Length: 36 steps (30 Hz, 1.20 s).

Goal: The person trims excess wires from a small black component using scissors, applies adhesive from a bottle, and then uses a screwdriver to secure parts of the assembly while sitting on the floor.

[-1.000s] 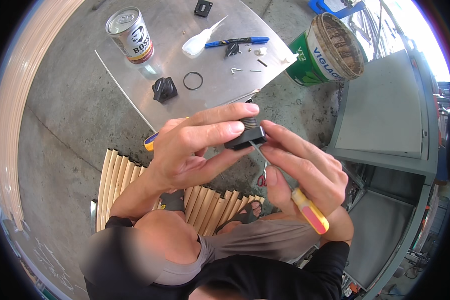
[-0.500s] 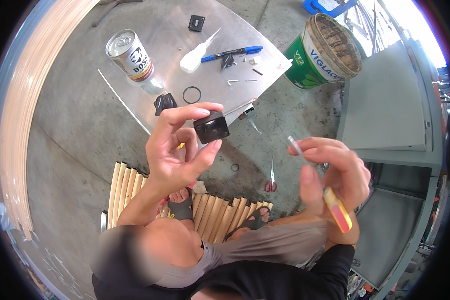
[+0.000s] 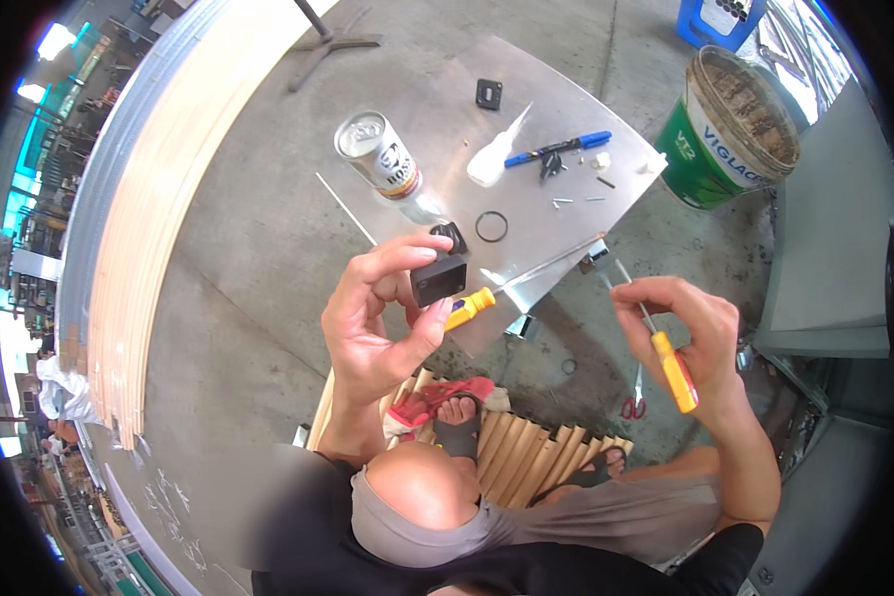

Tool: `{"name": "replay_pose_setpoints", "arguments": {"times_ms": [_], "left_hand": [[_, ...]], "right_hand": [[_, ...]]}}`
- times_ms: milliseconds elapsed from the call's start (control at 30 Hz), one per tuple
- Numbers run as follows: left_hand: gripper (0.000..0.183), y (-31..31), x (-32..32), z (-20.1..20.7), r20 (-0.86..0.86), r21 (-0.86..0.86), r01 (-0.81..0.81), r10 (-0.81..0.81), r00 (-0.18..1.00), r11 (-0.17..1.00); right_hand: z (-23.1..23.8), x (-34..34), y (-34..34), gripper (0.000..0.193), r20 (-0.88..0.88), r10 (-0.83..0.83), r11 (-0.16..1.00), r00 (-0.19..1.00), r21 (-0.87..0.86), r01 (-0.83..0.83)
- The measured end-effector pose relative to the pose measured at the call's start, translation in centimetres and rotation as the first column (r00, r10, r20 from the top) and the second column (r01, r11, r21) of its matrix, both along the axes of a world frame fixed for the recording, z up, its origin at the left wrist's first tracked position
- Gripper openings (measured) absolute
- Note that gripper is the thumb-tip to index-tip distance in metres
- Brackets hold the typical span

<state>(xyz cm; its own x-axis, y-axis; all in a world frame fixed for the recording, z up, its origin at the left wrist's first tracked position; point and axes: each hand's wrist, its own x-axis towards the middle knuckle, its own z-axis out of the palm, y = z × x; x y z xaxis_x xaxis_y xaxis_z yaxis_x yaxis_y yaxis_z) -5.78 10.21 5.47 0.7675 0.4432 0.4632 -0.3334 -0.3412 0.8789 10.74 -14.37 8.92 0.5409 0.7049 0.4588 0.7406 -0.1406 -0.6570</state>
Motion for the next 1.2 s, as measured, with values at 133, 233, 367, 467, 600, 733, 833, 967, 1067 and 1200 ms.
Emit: {"name": "replay_pose_setpoints", "arguments": {"times_ms": [133, 233, 367, 467, 600, 733, 833, 967, 1067, 1200], "left_hand": [[0.047, 0.6, -0.6, 0.4, 0.008, 0.017, -0.054, 0.053, 0.999, 0.998], [0.048, 0.5, -0.7, 0.6, -0.011, -0.019, -0.083, 0.082, 0.997, 0.996], [0.048, 0.6, -0.7, 0.4, -0.019, -0.044, -0.101, 0.101, 0.995, 0.994], [0.049, 0.6, -0.8, 0.5, -0.058, -0.122, -0.096, 0.089, 0.994, 0.988], [0.053, 0.4, -0.8, 0.4, -0.043, -0.276, 0.092, -0.108, 0.993, 0.957], [0.054, -0.3, -0.2, 0.5, -0.034, -0.406, 0.300, -0.342, 0.939, 0.863], [0.051, -0.8, -0.2, 0.3, -0.058, -0.428, 0.288, -0.344, 0.937, 0.857], [0.050, -1.3, 0.5, 0.8, -0.086, -0.378, 0.264, -0.317, 0.944, 0.887], [0.048, -1.9, 0.6, -0.2, -0.094, -0.417, 0.233, -0.297, 0.950, 0.878], [0.048, -2.5, 1.3, -0.6, -0.076, -0.488, 0.250, -0.326, 0.942, 0.836]], "right_hand": [[-0.3, 0.0, 0.2, 0.034, -0.022, 0.118, 0.993, 0.993, -0.017, -0.118], [-0.2, 0.3, -0.2, 0.050, 0.004, 0.216, 0.976, 0.976, -0.041, -0.215], [-0.2, 0.6, -0.5, 0.059, 0.030, 0.305, 0.949, 0.952, -0.093, -0.301], [-0.6, 0.6, -1.0, 0.052, 0.029, 0.298, 0.951, 0.954, -0.098, -0.294], [-1.4, 0.0, -1.6, 0.041, -0.077, 0.214, 0.974, 0.974, -0.053, -0.219], [-1.3, 0.1, -1.2, 0.040, -0.024, 0.235, 0.970, 0.972, -0.056, -0.236], [-1.0, 0.5, -0.4, 0.037, 0.081, 0.288, 0.956, 0.954, -0.078, -0.282], [-0.5, 0.6, -0.5, 0.035, 0.159, 0.288, 0.957, 0.944, -0.072, -0.280], [-0.4, 0.6, -0.3, 0.042, 0.182, 0.307, 0.950, 0.934, -0.111, -0.291], [-0.7, -0.4, -0.1, 0.051, 0.037, 0.272, 0.956, 0.962, -0.128, -0.265]]}}
